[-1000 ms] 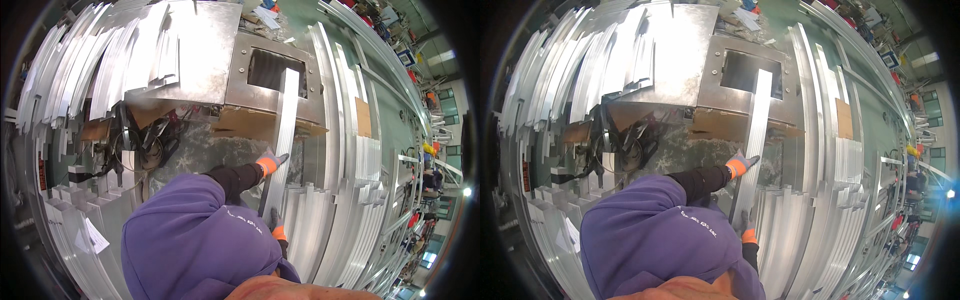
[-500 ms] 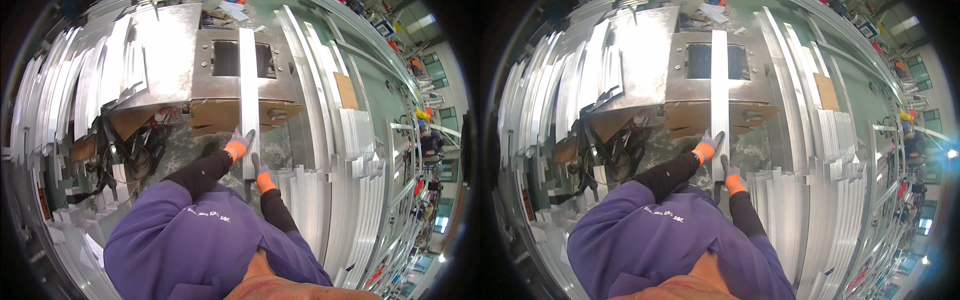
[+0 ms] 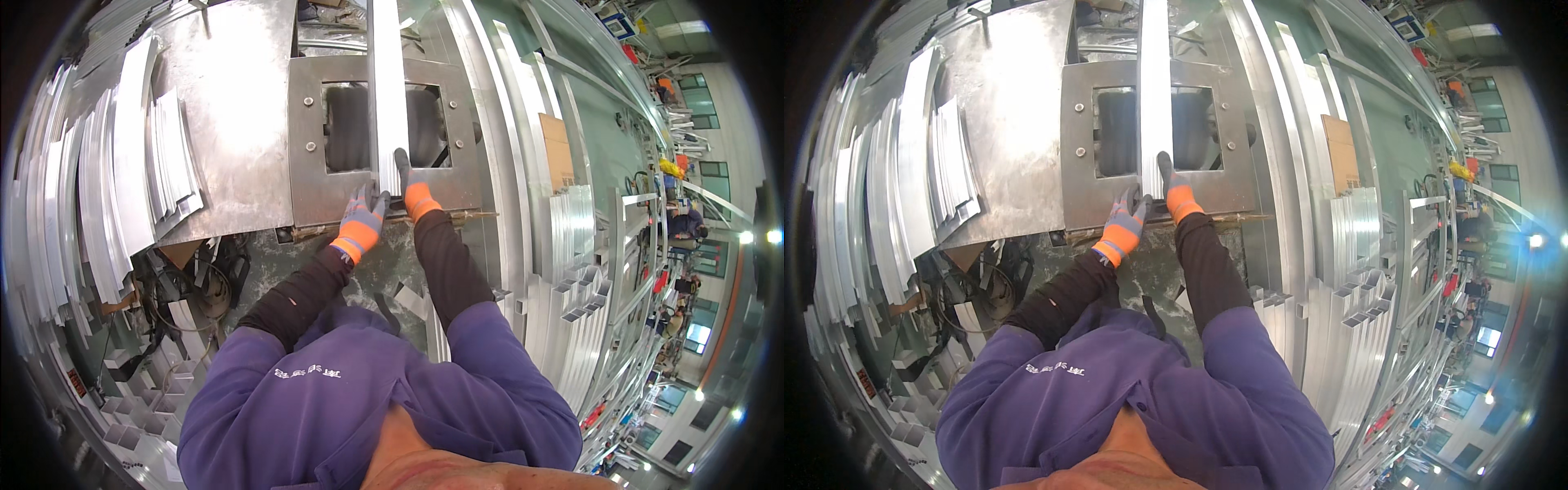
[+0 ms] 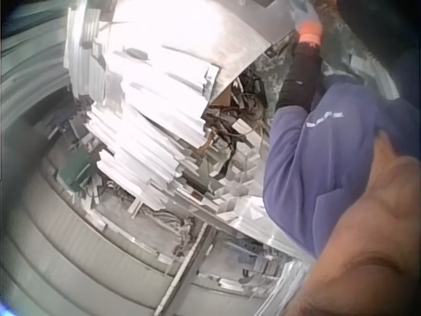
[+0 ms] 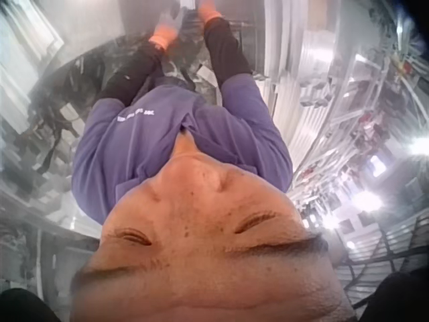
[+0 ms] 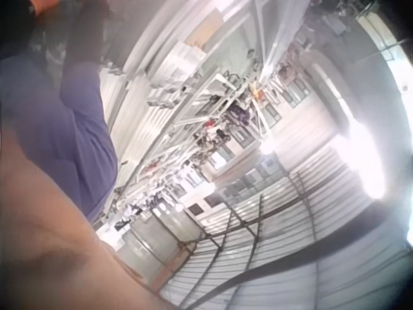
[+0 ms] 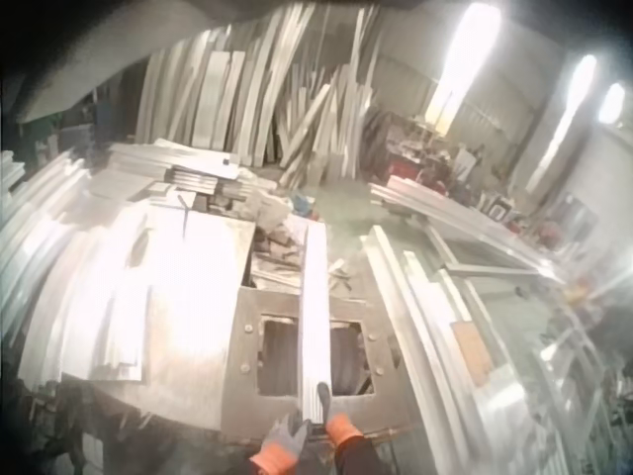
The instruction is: The person repeatedly picks up thin white metal sheets from a nearby pile, places them onto a metal jig, and then stacks them onto a growing pile. The person handles the sheets one at a time throughout the clip.
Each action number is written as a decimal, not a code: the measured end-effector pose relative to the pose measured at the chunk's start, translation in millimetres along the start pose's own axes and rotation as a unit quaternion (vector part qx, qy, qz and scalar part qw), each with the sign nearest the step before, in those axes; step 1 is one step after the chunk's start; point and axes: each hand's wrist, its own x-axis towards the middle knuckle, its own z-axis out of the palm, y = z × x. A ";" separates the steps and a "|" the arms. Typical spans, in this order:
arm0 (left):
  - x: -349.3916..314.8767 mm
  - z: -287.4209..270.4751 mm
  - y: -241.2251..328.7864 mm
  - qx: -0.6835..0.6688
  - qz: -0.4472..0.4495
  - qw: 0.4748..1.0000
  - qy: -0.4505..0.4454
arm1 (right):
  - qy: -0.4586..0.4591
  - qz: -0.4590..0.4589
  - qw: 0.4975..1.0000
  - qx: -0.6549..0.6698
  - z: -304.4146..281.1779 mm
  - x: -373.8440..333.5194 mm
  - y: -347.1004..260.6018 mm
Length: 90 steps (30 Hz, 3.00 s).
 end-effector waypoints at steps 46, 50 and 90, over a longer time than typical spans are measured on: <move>-71.2 72.6 98.2 -0.686 -0.198 0.698 -0.061 | -0.019 0.156 0.795 0.585 -1.0 -471.2 23.0; 0.5 74.3 39.7 -0.450 -0.195 0.871 0.001 | -0.063 0.180 0.902 0.387 15.9 -375.4 36.8; -60.7 55.2 158.1 0.228 -0.004 0.972 0.056 | -0.133 0.412 0.900 0.041 58.0 -438.6 1.9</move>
